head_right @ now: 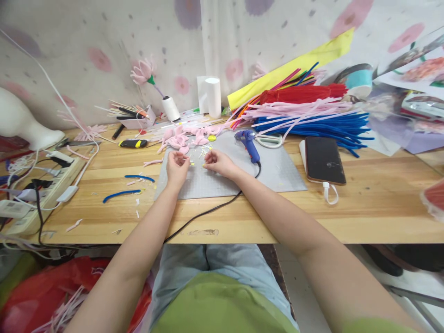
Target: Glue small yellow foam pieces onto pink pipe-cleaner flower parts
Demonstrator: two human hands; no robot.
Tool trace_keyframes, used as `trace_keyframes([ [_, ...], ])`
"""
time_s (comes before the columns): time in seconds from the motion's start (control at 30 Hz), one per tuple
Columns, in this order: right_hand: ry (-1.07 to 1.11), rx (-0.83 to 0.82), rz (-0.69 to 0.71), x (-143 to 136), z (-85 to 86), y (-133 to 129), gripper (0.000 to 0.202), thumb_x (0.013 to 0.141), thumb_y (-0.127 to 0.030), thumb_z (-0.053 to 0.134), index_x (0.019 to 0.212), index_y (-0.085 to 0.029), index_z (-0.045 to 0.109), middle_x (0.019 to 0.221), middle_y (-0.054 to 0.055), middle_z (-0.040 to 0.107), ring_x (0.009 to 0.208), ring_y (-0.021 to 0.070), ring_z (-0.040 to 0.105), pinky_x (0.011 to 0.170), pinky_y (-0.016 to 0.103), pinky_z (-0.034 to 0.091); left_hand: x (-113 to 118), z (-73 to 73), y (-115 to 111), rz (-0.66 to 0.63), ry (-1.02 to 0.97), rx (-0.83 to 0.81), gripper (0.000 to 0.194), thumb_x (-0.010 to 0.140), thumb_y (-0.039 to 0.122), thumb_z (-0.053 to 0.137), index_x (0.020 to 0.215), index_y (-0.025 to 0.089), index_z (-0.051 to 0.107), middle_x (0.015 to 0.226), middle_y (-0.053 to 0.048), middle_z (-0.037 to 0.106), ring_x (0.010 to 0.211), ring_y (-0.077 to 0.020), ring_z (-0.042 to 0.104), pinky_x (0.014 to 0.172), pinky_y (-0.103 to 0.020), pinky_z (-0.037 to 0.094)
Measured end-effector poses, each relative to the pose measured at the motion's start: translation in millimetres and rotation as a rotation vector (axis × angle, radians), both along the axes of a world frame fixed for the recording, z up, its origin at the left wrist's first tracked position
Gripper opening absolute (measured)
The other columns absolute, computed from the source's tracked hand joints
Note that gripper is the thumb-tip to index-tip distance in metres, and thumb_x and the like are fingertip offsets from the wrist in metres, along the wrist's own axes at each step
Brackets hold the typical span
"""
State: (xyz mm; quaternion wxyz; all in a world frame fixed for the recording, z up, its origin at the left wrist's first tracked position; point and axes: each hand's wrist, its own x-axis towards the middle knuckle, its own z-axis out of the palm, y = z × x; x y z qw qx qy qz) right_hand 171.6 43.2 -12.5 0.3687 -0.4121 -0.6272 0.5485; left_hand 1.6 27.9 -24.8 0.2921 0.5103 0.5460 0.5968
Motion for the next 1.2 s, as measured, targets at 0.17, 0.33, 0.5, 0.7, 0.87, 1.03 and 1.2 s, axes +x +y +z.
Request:
trace_keyframes([
  [0.17, 0.001, -0.026, -0.106, 1.6, -1.3, -2.5, 0.030, 0.059, -0.028, 0.072, 0.075, -0.020, 0.048, 0.059, -0.006, 0.048, 0.050, 0.0064, 0.044, 0.042, 0.019, 0.036, 11.3, 1.4, -5.6, -0.100, -0.039, -0.015, 0.031, 0.065, 0.017, 0.066, 0.085, 0.021, 0.042, 0.074, 0.004, 0.057, 0.059, -0.0073, 0.054, 0.060, -0.021, 0.043],
  [0.33, 0.008, -0.035, -0.148, 0.0, 0.5, -2.4, 0.030, 0.062, -0.037, 0.072, 0.071, -0.020, 0.048, 0.060, -0.005, 0.050, 0.048, 0.0068, 0.044, 0.041, 0.020, 0.038, 23.1, 4.9, -8.5, -0.165, -0.324, -0.148, 0.038, 0.062, 0.020, 0.071, 0.084, 0.021, 0.040, 0.073, 0.004, 0.056, 0.073, -0.0134, 0.064, 0.066, -0.028, 0.051],
  [0.5, -0.010, -0.022, -0.194, -4.9, -5.1, 0.6, 0.032, 0.066, -0.046, 0.067, 0.069, -0.020, 0.048, 0.054, -0.005, 0.047, 0.045, 0.0078, 0.043, 0.040, 0.022, 0.038, 25.1, 17.1, -12.3, -0.227, -0.683, -0.301, 0.034, 0.064, 0.010, 0.069, 0.080, 0.018, 0.041, 0.070, 0.003, 0.058, 0.083, -0.0160, 0.067, 0.081, -0.034, 0.053],
  [0.7, -0.125, 0.118, -0.375, -9.9, -9.7, 0.2, 0.020, 0.073, -0.036, 0.060, 0.069, -0.020, 0.049, 0.054, -0.005, 0.051, 0.045, 0.0086, 0.044, 0.046, 0.023, 0.037, 25.5, 25.4, -16.3, -0.260, -0.863, -0.352, 0.027, 0.069, 0.000, 0.062, 0.079, 0.017, 0.043, 0.067, 0.002, 0.061, 0.086, -0.0156, 0.068, 0.088, -0.035, 0.051],
  [0.87, -0.251, 0.364, -0.487, -9.8, -5.2, -4.4, 0.011, 0.075, -0.028, 0.059, 0.073, -0.020, 0.053, 0.068, 0.000, 0.060, 0.064, 0.0135, 0.054, 0.063, 0.027, 0.042, 28.7, 27.4, -17.2, -0.299, -0.961, -0.432, 0.020, 0.073, -0.004, 0.054, 0.076, 0.015, 0.047, 0.065, 0.001, 0.061, 0.084, -0.0155, 0.069, 0.088, -0.033, 0.053],
  [1.03, -0.311, 0.452, -0.475, -10.5, -2.8, -7.3, 0.009, 0.075, -0.025, 0.061, 0.075, -0.020, 0.054, 0.071, 0.001, 0.061, 0.068, 0.0150, 0.056, 0.067, 0.028, 0.042, 28.4, 31.5, -15.8, -0.243, -1.025, -0.492, 0.022, 0.075, -0.007, 0.049, 0.072, 0.014, 0.050, 0.060, 0.002, 0.058, 0.077, -0.0101, 0.067, 0.089, -0.027, 0.053],
  [1.2, -0.238, 0.359, -0.484, -11.0, -3.6, -5.2, 0.014, 0.073, -0.029, 0.064, 0.072, -0.019, 0.055, 0.068, 0.000, 0.062, 0.064, 0.0134, 0.056, 0.064, 0.026, 0.042, 30.8, 32.2, -17.0, -0.260, -0.968, -0.485, 0.020, 0.074, -0.007, 0.052, 0.072, 0.013, 0.052, 0.065, 0.000, 0.061, 0.082, -0.0111, 0.067, 0.091, -0.026, 0.051],
])
